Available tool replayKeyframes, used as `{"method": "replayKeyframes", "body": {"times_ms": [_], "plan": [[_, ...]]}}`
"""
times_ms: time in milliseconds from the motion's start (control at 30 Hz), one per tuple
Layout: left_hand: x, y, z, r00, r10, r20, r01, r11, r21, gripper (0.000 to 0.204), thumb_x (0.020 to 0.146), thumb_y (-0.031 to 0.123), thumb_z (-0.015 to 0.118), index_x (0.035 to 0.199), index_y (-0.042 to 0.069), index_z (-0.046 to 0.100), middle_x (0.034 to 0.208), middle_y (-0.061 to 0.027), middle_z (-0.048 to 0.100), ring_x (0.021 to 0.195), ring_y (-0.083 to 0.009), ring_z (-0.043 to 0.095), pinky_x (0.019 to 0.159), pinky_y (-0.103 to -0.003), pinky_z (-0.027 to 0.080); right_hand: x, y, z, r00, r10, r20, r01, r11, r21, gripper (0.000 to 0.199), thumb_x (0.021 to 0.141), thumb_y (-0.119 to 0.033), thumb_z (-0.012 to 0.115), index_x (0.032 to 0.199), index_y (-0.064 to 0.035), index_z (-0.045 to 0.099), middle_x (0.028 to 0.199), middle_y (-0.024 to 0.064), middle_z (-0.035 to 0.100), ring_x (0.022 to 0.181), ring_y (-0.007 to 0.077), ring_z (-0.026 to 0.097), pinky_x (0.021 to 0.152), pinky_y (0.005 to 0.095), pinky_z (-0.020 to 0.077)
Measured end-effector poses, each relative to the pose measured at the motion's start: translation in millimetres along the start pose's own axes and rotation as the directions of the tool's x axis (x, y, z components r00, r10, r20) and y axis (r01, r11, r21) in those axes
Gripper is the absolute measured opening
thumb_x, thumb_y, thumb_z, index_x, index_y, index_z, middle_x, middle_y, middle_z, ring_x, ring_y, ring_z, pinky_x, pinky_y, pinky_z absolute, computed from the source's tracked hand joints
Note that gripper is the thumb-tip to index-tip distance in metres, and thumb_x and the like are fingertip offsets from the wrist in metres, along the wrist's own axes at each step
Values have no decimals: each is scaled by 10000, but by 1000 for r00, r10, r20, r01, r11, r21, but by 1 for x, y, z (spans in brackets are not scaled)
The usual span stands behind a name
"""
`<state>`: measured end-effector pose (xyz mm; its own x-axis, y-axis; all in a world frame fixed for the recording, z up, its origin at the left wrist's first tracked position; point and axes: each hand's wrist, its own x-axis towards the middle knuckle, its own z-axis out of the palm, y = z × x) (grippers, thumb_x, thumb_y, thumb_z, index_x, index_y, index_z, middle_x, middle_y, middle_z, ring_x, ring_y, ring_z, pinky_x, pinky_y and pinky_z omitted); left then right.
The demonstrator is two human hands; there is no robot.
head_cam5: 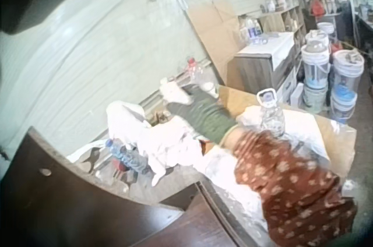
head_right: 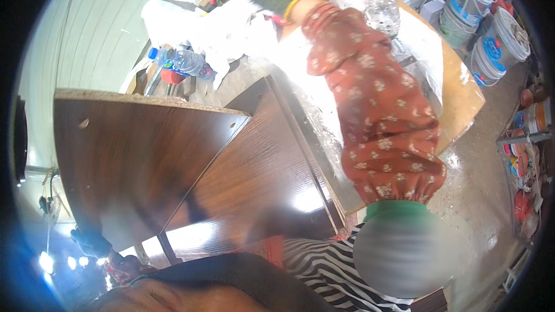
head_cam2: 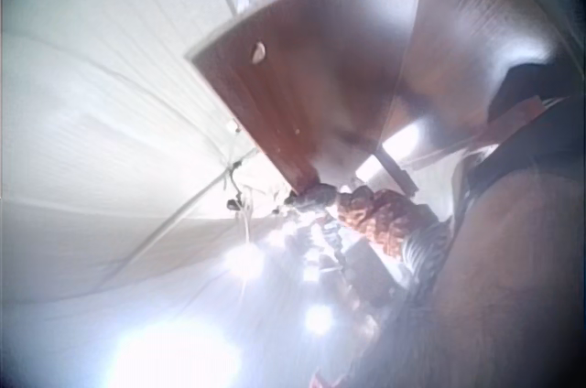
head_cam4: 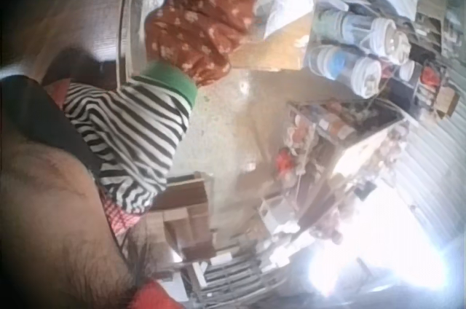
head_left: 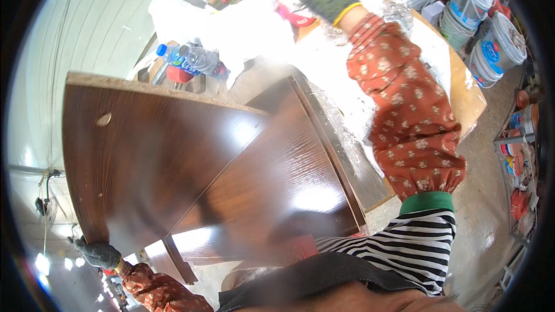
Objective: The person wipes the surface of a large wooden panel with a white cloth, then flips it to wipe the other side. They repeat this process on several additional panels, handling them one at a time and stacking them after wiping.
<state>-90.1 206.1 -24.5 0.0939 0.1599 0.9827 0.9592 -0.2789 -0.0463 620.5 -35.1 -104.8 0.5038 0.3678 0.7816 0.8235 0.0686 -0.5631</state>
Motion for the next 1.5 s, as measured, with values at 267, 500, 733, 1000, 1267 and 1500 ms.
{"method": "replayKeyframes", "body": {"times_ms": [267,500,733,1000,1267,1500], "plan": [[-3,-9,-64,936,-349,-52,328,915,-234,481,1054,317,406,1139,-78,667,1042,-197,715,910,-294,649,857,-438,519,-16,-32,66,966,123,229,-165,970,176,695,841,-518,696,1341,-51,577,1223,204,653,1110,324,649,959,392,498],[-37,71,-134,994,-91,-60,56,900,-433,425,1021,317,415,1035,-23,670,916,-119,668,842,-241,626,809,-377,524,-5,-51,121,947,-321,19,319,945,76,555,905,-457,629,1289,-58,596,1189,180,656,1070,335,645,918,440,516],[-34,142,-218,936,341,88,-348,933,94,219,815,57,581,1019,31,655,953,-126,658,897,-303,640,830,-406,505,-9,-49,87,935,-251,253,218,964,150,493,919,-396,627,1278,-61,592,1122,153,653,987,297,640,838,406,515],[-34,184,-226,910,414,10,-411,899,150,492,780,17,609,1269,5,550,1026,-146,674,918,-369,639,799,-494,490,-8,-40,53,932,-218,289,183,972,144,424,936,-328,624,1266,-65,587,1046,122,650,891,254,635,747,367,515],[-31,177,-197,898,437,-45,-429,895,119,412,800,54,618,1210,20,591,991,-154,672,888,-372,644,773,-485,498,-22,-48,10,951,-195,241,140,964,226,359,952,-259,620,1253,-68,581,970,90,647,796,211,629,656,328,515],[-27,185,-193,885,445,-137,-427,893,143,366,863,112,637,1229,99,630,1014,-112,655,894,-324,635,753,-453,500,-60,-26,-67,991,15,134,-80,866,493,307,967,-199,618,1242,-71,577,904,63,644,713,173,624,576,294,514]]}}
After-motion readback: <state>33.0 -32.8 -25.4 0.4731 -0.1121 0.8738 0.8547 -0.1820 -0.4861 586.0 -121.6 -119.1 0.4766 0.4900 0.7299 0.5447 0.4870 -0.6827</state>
